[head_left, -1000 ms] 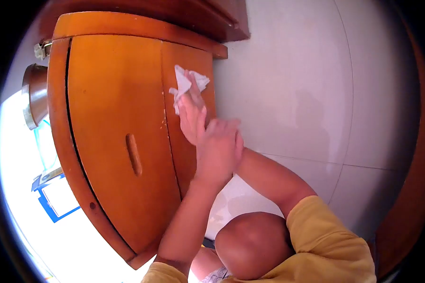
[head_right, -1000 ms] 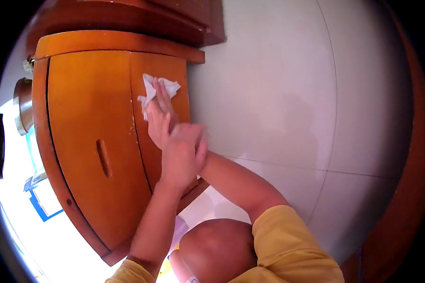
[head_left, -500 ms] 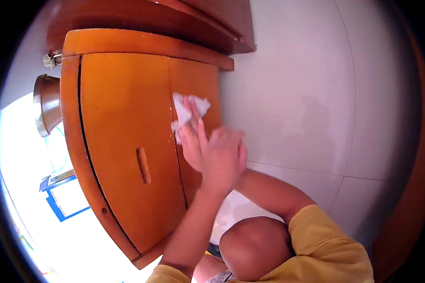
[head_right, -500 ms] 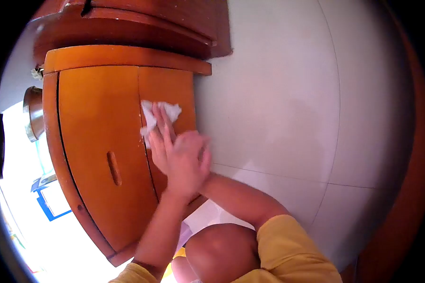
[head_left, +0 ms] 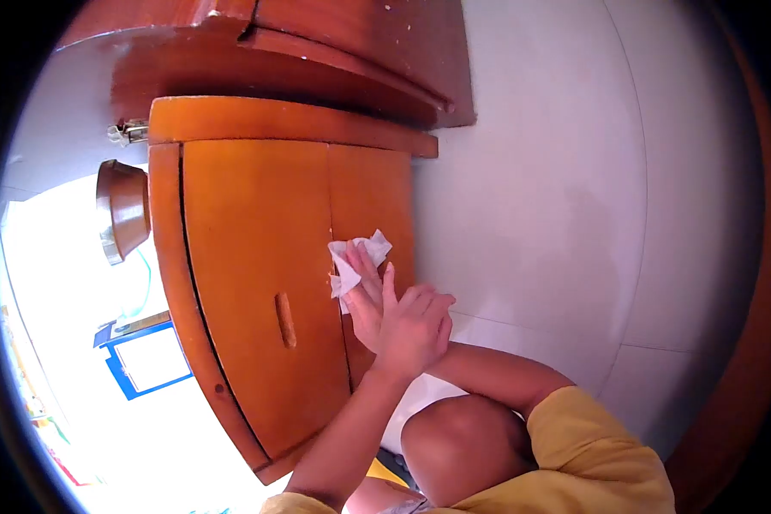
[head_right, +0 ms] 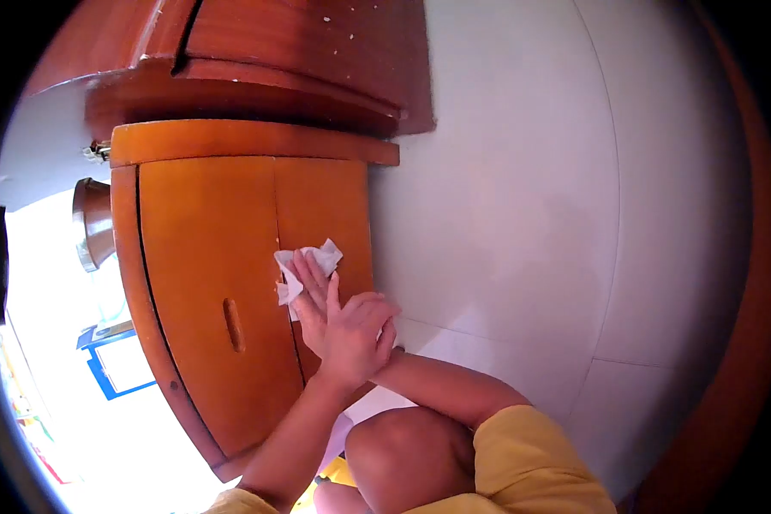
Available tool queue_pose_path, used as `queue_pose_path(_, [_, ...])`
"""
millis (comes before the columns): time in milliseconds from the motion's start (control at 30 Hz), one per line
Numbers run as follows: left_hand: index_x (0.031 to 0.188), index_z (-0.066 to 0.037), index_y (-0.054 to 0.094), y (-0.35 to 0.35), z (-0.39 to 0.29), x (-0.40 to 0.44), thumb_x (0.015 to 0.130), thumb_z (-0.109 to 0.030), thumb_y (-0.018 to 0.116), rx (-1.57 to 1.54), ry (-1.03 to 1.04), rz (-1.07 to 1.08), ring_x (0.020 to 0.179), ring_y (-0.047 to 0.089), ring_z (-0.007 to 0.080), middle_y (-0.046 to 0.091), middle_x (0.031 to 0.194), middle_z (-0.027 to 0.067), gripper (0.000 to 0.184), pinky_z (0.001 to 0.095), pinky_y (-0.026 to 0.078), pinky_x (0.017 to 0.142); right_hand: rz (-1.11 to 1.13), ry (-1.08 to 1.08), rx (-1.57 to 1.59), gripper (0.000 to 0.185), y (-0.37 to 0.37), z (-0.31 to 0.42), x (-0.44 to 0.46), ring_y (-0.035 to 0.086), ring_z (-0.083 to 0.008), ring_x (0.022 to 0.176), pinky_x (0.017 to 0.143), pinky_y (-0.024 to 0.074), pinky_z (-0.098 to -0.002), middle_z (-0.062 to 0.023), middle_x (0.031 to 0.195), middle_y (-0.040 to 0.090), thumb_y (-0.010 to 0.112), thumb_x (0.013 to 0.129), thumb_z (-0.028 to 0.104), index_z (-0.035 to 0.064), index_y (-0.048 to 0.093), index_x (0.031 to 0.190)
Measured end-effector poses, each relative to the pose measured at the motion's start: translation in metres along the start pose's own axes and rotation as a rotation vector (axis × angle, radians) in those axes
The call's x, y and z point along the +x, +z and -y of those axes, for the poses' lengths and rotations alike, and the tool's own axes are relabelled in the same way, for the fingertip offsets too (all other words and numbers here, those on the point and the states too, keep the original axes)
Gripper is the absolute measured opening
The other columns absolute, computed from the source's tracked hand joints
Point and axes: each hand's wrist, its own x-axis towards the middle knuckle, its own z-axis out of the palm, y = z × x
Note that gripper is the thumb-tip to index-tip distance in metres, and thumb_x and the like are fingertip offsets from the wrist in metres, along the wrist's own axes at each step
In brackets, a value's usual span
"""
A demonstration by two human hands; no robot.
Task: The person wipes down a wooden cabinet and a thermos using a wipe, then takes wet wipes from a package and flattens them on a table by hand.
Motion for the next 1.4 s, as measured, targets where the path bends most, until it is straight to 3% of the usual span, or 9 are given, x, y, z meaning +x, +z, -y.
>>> queue_pose_path(67, [0.088,-0.01,0.066,-0.002,0.008,0.012,0.072,-0.007,0.063,0.083,0.071,-0.05,0.093,0.061,0.0233,0.065,0.086,0.0049,0.016,0.0594,0.024,0.106,-0.071,0.014,0.072,0.05,-0.011,0.003,0.018,0.021,-0.033,0.142,0.113,0.0193,-0.0485,-0.0166,0.154,0.019,0.046,0.095,0.02,0.0009,0.035,0.141])
queue_pose_path(167, [0.088,-0.01,0.067,-0.032,0.009,0.065,0.074,-0.01,0.063,0.264,0.1,-0.134,0.095,0.061,0.025,0.066,0.086,0.0052,0.015,0.0589,0.028,0.101,-0.04,0.118,-0.594,0.053,-0.039,0.007,0.069,0.027,-0.0355,0.138,0.113,0.0199,-0.0469,-0.0173,0.153,0.024,0.04,0.098,0.022,0.0053,0.027,0.146])
queue_pose_path(300, [0.09,-0.01,0.067,-0.018,0.025,0.101,0.076,-0.011,0.062,0.1,0.082,-0.14,0.098,0.059,0.0259,0.066,0.086,0.0051,0.015,0.0586,0.03,0.096,-0.088,0.102,-0.444,0.053,-0.039,-0.015,0.103,0.037,-0.0352,0.131,0.111,0.0251,-0.0402,-0.0185,0.151,0.027,0.037,0.099,0.023,0.0043,0.024,0.147])
queue_pose_path(367, [0.095,-0.01,0.064,-0.024,0.009,0.092,0.078,-0.01,0.06,0.197,0.015,-0.055,0.096,0.059,0.0234,0.062,0.09,0.0071,0.018,0.0586,0.016,0.111,0.002,0.162,-0.432,0.053,-0.029,-0.017,0.099,0.036,-0.035,0.131,0.111,0.025,-0.0381,-0.0185,0.151,0.026,0.038,0.099,0.022,0.004,0.024,0.147])
queue_pose_path(433, [0.094,-0.011,0.065,-0.019,0.01,0.067,0.078,-0.01,0.061,0.167,0.016,-0.013,0.096,0.059,0.024,0.063,0.09,0.0061,0.017,0.059,0.019,0.109,-0.153,0.105,0.35,0.052,0.005,-0.017,0.074,0.026,-0.0357,0.139,0.113,0.0192,-0.0422,-0.0184,0.152,0.024,0.04,0.097,0.013,0.0036,0.024,0.146])
queue_pose_path(733, [0.091,-0.007,0.063,-0.023,0.004,0.045,0.079,-0.007,0.06,0.09,0.031,-0.022,0.093,0.06,0.0275,0.064,0.089,0.0097,0.013,0.0563,0.023,0.109,-0.186,-0.169,0.138,0.045,-0.005,-0.023,0.091,0.022,-0.0416,0.139,0.115,0.0177,-0.0476,-0.0256,0.148,0.026,0.036,0.093,0.003,-0.0062,0.033,0.137])
queue_pose_path(1000, [0.093,-0.005,0.063,0.013,0.026,0.077,0.082,-0.011,0.057,0.043,-0.023,0.078,0.093,0.059,0.0308,0.064,0.092,0.0129,0.014,0.0527,0.02,0.11,-0.185,0.24,0.418,0.042,0.012,-0.099,0.093,0.032,-0.0344,0.135,0.111,0.0251,-0.0495,-0.02,0.144,0.037,0.039,0.094,0.012,0.0025,0.04,0.135])
queue_pose_path(1133, [0.095,-0.007,0.063,-0.002,0.001,0.061,0.082,-0.014,0.058,0.123,-0.037,0.051,0.093,0.06,0.0306,0.065,0.089,0.0127,0.016,0.0533,0.018,0.111,-0.165,0.05,0.213,0.056,-0.002,-0.017,0.075,0.012,-0.0375,0.143,0.116,0.0123,-0.0483,-0.0208,0.153,0.018,0.04,0.091,0.003,-0.0033,0.024,0.145])
queue_pose_path(1400, [0.098,-0.007,0.065,0.029,0.022,0.08,0.084,-0.014,0.057,-0.03,-0.099,0.079,0.093,0.06,0.0305,0.066,0.089,0.012,0.018,0.0504,0.021,0.11,-0.238,0.174,0.053,0.043,-0.005,-0.103,0.112,0.034,-0.0449,0.129,0.11,0.0255,-0.0488,-0.0254,0.144,0.029,0.04,0.096,0.007,-0.0049,0.034,0.136])
